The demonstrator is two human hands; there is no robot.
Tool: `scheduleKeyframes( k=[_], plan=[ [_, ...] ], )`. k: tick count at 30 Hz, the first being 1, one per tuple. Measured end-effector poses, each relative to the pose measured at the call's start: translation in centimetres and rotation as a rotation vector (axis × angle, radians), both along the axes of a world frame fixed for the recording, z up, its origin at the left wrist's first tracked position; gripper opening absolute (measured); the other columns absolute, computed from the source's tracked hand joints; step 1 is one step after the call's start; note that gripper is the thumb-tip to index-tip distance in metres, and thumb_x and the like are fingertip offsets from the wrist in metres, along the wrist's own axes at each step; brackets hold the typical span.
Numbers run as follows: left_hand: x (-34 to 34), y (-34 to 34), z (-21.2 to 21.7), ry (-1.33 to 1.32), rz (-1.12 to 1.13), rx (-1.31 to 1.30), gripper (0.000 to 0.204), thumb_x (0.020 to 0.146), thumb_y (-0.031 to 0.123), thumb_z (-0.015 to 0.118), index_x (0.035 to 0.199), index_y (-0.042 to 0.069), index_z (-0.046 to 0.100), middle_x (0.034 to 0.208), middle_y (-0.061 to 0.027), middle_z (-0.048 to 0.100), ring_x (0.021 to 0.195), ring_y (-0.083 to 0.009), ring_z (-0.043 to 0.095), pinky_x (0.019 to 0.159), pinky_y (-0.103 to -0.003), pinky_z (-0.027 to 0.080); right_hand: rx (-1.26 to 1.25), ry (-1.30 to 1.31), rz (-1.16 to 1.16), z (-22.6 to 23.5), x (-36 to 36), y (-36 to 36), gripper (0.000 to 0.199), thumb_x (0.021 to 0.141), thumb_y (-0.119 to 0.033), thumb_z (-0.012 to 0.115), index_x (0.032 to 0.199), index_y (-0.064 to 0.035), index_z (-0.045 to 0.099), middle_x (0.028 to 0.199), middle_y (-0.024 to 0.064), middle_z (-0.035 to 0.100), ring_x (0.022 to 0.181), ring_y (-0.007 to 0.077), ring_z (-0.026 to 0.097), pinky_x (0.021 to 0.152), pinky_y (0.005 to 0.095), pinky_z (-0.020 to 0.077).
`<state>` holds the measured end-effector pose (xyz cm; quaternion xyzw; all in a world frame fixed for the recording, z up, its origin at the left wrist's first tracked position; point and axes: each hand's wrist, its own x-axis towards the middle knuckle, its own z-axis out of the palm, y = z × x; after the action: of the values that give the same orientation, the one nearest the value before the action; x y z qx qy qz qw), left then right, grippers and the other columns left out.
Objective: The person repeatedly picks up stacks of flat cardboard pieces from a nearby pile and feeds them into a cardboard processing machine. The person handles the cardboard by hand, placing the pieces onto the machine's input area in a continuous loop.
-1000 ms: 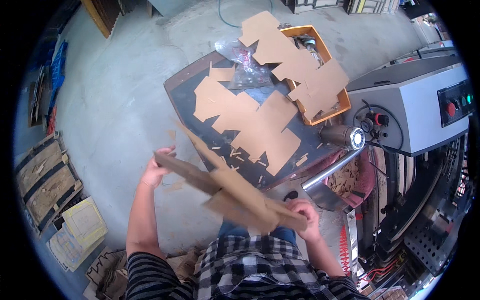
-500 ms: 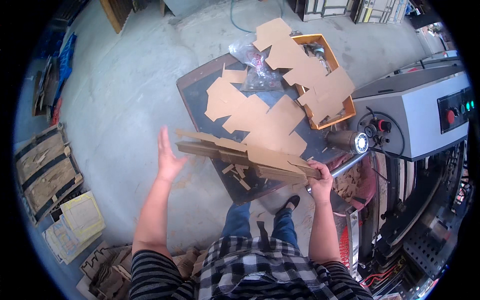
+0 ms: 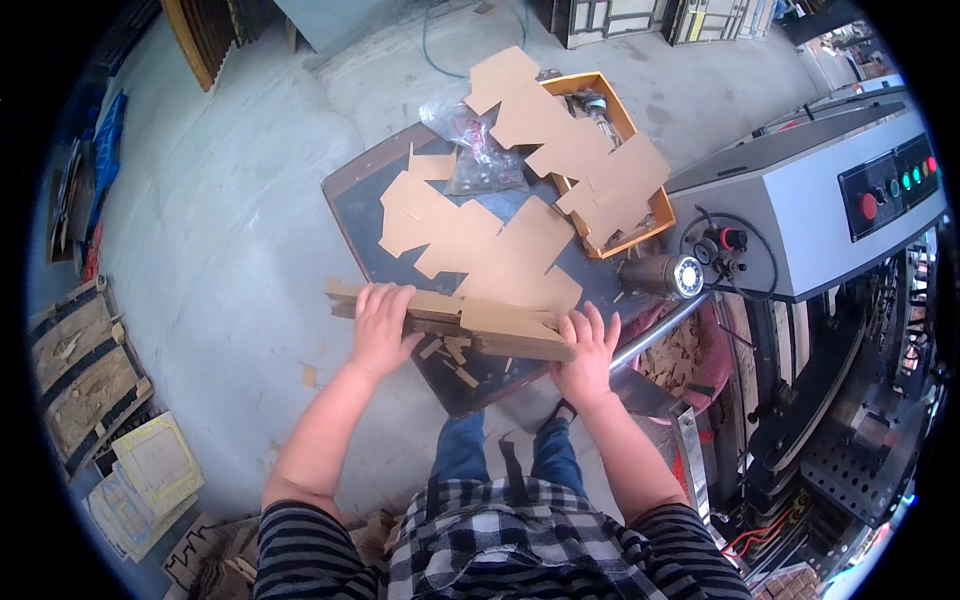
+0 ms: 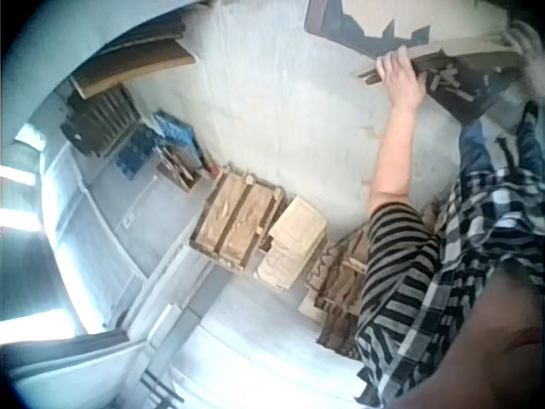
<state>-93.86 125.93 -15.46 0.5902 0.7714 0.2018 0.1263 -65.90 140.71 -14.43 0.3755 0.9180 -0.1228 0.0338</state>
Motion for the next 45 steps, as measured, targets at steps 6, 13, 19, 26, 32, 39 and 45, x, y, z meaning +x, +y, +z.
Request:
scheduleKeyframes(
  k=[6,13,19,26,32,39,45],
  plan=[
    [0.1,0.2,-1.2,-0.001,0.096,0.014,0.066,0.060,0.008,0.080,0.118,0.006,0.048,0.107,-0.0135,0.058,0.108,-0.0307,0.052,0.103,-0.049,0.031,-0.050,0.198,0.044,-0.6,-0.5,1.1,0.060,0.056,-0.012,0.076,0.112,-0.0119,0.055,0.111,0.0078,0.056,0.111,0.0290,0.050,0.098,0.0475,0.0343],
    [1.9,-0.3,-1.8,-0.024,-0.005,0.001,0.063,0.061,0.004,0.077,0.115,0.010,0.047,0.107,-0.0112,0.059,0.110,-0.0308,0.053,0.104,-0.048,0.031,0.123,0.199,0.059,-0.1,0.1,2.4,0.041,0.059,-0.013,0.072,0.098,-0.0120,0.058,0.096,0.0053,0.060,0.098,0.0266,0.055,0.093,0.0447,0.0366],
    [3.4,0.4,-2.0,-0.009,0.099,0.057,0.073,0.062,0.007,0.077,0.126,0.010,0.042,0.120,-0.0119,0.056,0.122,-0.0310,0.047,0.109,-0.053,0.023,0.296,0.192,-0.001,0.0,-1.0,2.5,0.031,0.064,-0.010,0.066,0.094,-0.0132,0.057,0.093,0.0029,0.061,0.097,0.0252,0.056,0.100,0.0494,0.0325],
    [2.6,0.6,0.6,-0.018,0.010,-0.200,0.080,0.067,0.024,0.079,0.135,0.009,0.039,0.128,-0.0114,0.052,0.127,-0.0282,0.043,0.111,-0.052,0.020,0.073,0.145,0.057,-2.3,-0.2,4.5,0.033,0.061,-0.019,0.075,0.091,-0.0163,0.062,0.089,0.0021,0.063,0.098,0.0234,0.056,0.102,0.0489,0.0317],
    [4.8,5.5,1.3,0.096,-0.141,-0.289,0.054,0.066,0.027,0.077,0.112,0.009,0.056,0.107,-0.0099,0.061,0.109,-0.0282,0.055,0.100,-0.046,0.034,-0.020,0.155,0.034,-2.1,-0.1,4.8,0.038,0.060,-0.022,0.079,0.093,-0.0155,0.062,0.091,0.0026,0.062,0.103,0.0232,0.055,0.104,0.0503,0.0285],
    [3.9,6.9,10.3,-0.166,0.014,-0.220,0.038,0.067,0.023,0.077,0.097,0.003,0.064,0.088,-0.0142,0.067,0.084,-0.0318,0.065,0.074,-0.039,0.051,0.285,0.728,-0.238,11.0,0.2,4.3,0.058,0.064,-0.019,0.080,0.114,-0.0071,0.054,0.118,0.0110,0.055,0.121,0.0281,0.047,0.103,0.0509,0.0313],
    [6.4,9.6,20.0,-1.043,0.125,-0.352,0.045,0.072,0.013,0.075,0.112,-0.003,0.062,0.100,-0.0120,0.068,0.086,-0.0168,0.065,0.076,-0.030,0.051,-1.000,0.856,-0.953,13.2,6.2,0.0,0.063,0.070,-0.039,0.081,0.110,0.0035,0.058,0.101,0.0114,0.063,0.088,0.0204,0.060,0.075,0.0327,0.0484]
  ],
)
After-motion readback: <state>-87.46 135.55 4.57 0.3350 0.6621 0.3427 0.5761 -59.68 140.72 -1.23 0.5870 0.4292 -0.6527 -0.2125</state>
